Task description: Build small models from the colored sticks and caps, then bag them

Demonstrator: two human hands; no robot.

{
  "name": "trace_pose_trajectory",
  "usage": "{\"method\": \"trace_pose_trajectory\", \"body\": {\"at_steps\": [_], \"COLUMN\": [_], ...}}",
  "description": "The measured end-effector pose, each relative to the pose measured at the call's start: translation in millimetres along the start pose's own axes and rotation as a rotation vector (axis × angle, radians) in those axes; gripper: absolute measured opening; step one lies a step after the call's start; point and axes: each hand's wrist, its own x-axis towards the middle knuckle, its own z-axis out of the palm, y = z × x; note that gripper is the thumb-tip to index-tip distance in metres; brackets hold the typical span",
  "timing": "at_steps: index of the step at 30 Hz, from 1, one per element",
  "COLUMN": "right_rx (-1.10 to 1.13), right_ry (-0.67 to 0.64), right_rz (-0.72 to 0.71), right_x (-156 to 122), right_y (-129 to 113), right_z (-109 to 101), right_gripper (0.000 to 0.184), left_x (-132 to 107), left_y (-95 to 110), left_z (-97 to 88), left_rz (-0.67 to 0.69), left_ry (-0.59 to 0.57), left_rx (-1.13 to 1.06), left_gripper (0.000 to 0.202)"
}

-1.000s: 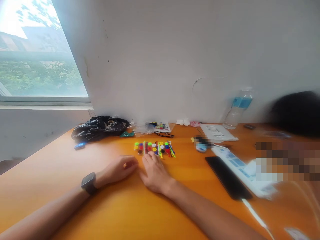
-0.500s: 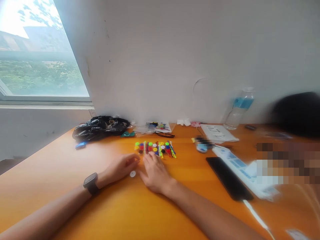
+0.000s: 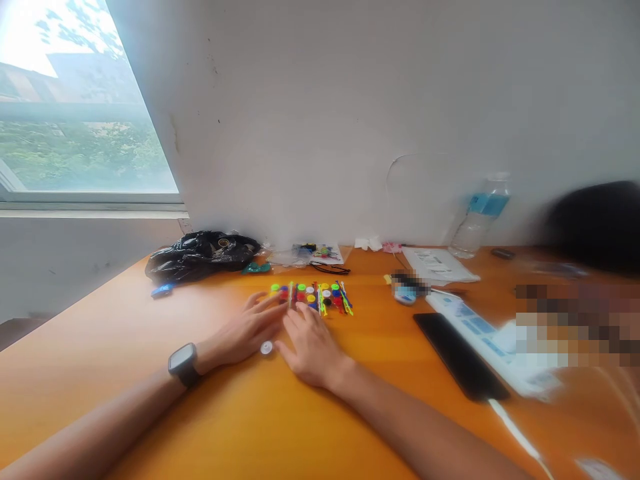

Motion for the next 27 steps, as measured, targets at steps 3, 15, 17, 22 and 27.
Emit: {"method": "trace_pose_trajectory", "body": {"at_steps": [3,15,17,22,27], "right_rx": [0.001,0.061,0.085,0.157,0.143], "right_ry": [-0.001,0.003,-0.016,-0.010,0.033], "right_rz": [-0.024,-0.172,-0.206,-0.234,-0.223], "right_x": [1,-4,-4,-5,-4], "right_y": [0,3,1,-3,7], "right_z": [-1,-10,-15,-20,-16], "right_gripper": [0.044,0.032,0.026,0.018,0.039], "left_x": [0,-1,-2,0,1], "left_y": [1,1,0,1,9], "left_z": [0.2,0.0,0.7,-0.2,-12.6], "left_rz": [-0.048,-0.036,-0.028,-0.040,-0.065], "left_ry": [-0.040,-0.025,0.001,0.066,0.110], "left_rx": [0.004,-0.027,-0.043,-0.092,-0.191], "left_gripper": [0.045,0.037,0.040,0.045,0.029]}}
